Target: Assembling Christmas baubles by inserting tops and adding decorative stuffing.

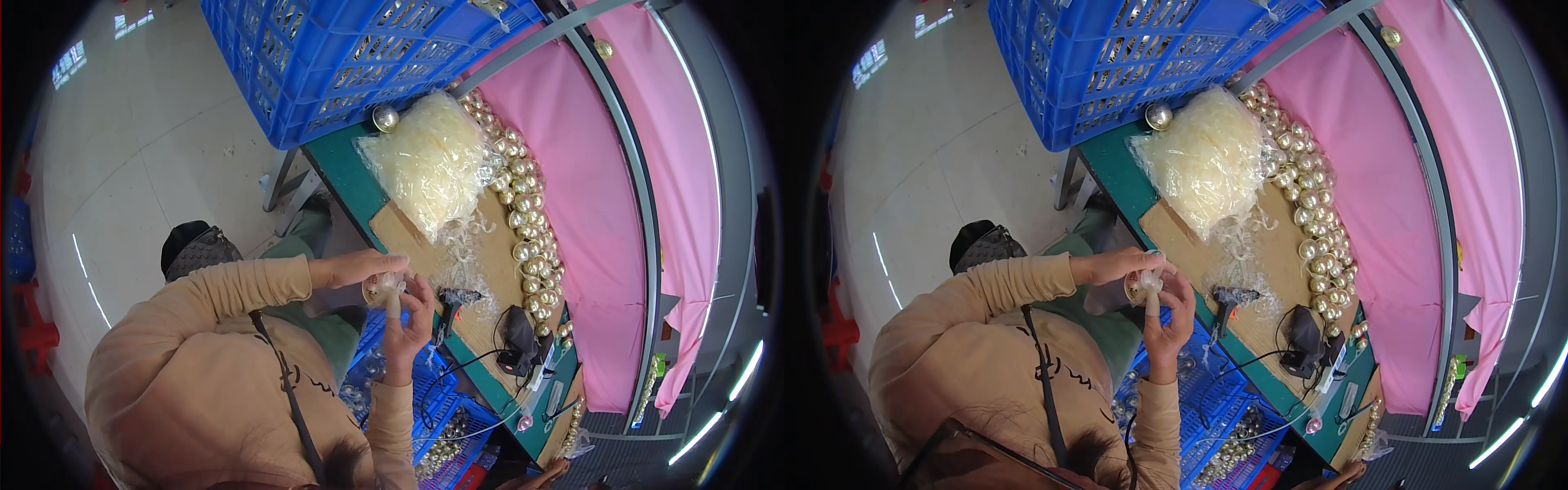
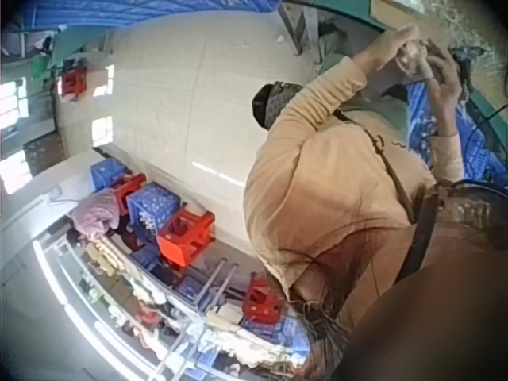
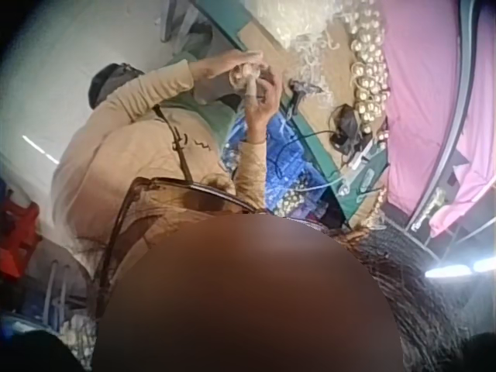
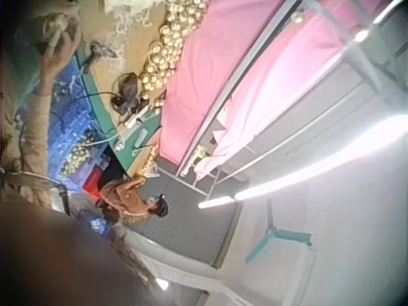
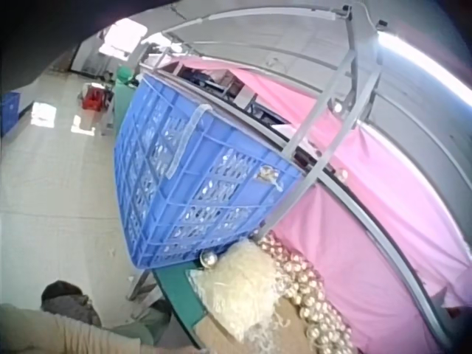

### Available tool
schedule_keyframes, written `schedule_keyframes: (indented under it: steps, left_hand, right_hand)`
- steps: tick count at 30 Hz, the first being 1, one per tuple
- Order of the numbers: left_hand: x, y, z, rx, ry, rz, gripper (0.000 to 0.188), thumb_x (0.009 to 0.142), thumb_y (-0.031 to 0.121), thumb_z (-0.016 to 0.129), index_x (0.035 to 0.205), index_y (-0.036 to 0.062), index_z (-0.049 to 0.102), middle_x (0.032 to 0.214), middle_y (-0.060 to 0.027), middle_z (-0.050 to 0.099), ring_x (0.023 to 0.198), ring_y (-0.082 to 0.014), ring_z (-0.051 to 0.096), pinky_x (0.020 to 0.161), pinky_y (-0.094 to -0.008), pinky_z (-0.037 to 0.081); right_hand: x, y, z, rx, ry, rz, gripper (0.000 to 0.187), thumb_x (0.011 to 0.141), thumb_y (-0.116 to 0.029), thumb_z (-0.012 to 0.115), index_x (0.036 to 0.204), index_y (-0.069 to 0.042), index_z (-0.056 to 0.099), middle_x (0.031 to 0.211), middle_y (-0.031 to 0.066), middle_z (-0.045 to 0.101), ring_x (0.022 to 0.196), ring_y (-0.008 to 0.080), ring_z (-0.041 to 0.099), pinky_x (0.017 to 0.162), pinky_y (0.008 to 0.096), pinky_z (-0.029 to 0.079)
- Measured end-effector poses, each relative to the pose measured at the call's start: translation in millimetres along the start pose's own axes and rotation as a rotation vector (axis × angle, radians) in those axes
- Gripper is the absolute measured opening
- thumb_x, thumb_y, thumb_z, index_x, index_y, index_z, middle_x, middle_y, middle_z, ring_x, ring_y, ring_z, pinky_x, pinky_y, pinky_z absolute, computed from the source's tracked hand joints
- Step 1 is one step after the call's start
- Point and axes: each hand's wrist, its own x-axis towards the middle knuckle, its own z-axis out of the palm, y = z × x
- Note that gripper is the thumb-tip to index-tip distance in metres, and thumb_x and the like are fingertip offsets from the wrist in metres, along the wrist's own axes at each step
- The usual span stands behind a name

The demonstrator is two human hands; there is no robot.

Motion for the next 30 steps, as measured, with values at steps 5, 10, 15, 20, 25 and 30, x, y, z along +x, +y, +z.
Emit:
schedule_keyframes:
  steps: [5, 10, 15, 20, 25, 30]
  left_hand:
    - [-11, 13, -5, 0.226, -0.141, 0.052, 0.051, 0.091, 0.032, 0.048, 0.129, -0.0009, 0.045, 0.118, -0.0104, 0.055, 0.111, -0.0162, 0.049, 0.093, -0.0278, 0.038]
    - [-12, 15, -15, 0.275, -0.212, 0.033, 0.055, 0.091, 0.035, 0.050, 0.132, -0.0007, 0.041, 0.122, -0.0106, 0.052, 0.113, -0.0165, 0.048, 0.095, -0.0282, 0.038]
    - [-9, 8, -26, -0.424, -0.335, -0.187, 0.068, 0.091, 0.049, 0.043, 0.138, 0.0005, 0.029, 0.126, -0.0081, 0.049, 0.113, -0.0160, 0.050, 0.095, -0.0300, 0.040]
    - [-15, 11, -17, -0.289, -0.240, -0.218, 0.067, 0.091, 0.045, 0.047, 0.137, -0.0015, 0.029, 0.126, -0.0098, 0.047, 0.112, -0.0147, 0.049, 0.092, -0.0286, 0.043]
    - [-19, 17, -16, -0.147, -0.262, -0.189, 0.067, 0.088, 0.035, 0.057, 0.136, -0.0034, 0.029, 0.124, -0.0103, 0.048, 0.110, -0.0153, 0.050, 0.089, -0.0267, 0.044]
    - [-24, 20, -20, -0.048, -0.297, -0.155, 0.064, 0.084, 0.023, 0.064, 0.135, -0.0006, 0.033, 0.115, -0.0068, 0.052, 0.104, -0.0127, 0.051, 0.084, -0.0251, 0.044]
  right_hand:
    - [-1, 1, -1, 0.057, -0.028, 0.041, 0.012, 0.079, 0.004, 0.063, 0.089, -0.001, 0.057, 0.123, 0.0148, 0.049, 0.106, 0.0236, 0.054, 0.090, 0.0332, 0.044]
    - [1, -3, 1, 0.243, 0.007, 0.166, 0.010, 0.079, 0.004, 0.063, 0.087, 0.001, 0.058, 0.119, 0.0131, 0.052, 0.103, 0.0199, 0.054, 0.089, 0.0305, 0.043]
    - [0, -5, 4, 0.261, -0.035, 0.237, 0.010, 0.080, 0.002, 0.064, 0.088, 0.001, 0.059, 0.114, 0.0107, 0.056, 0.100, 0.0168, 0.055, 0.088, 0.0280, 0.043]
    - [-2, 1, 3, 0.219, -0.059, 0.214, 0.011, 0.080, -0.001, 0.065, 0.089, 0.002, 0.059, 0.110, 0.0130, 0.057, 0.095, 0.0166, 0.057, 0.079, 0.0261, 0.048]
    - [1, -4, 1, 0.198, -0.095, 0.237, 0.014, 0.080, 0.000, 0.065, 0.092, 0.003, 0.059, 0.105, 0.0109, 0.059, 0.086, 0.0133, 0.059, 0.075, 0.0239, 0.049]
    - [2, -3, 1, 0.308, -0.086, 0.292, 0.014, 0.080, 0.000, 0.065, 0.092, 0.002, 0.060, 0.107, 0.0107, 0.059, 0.088, 0.0131, 0.059, 0.076, 0.0247, 0.049]
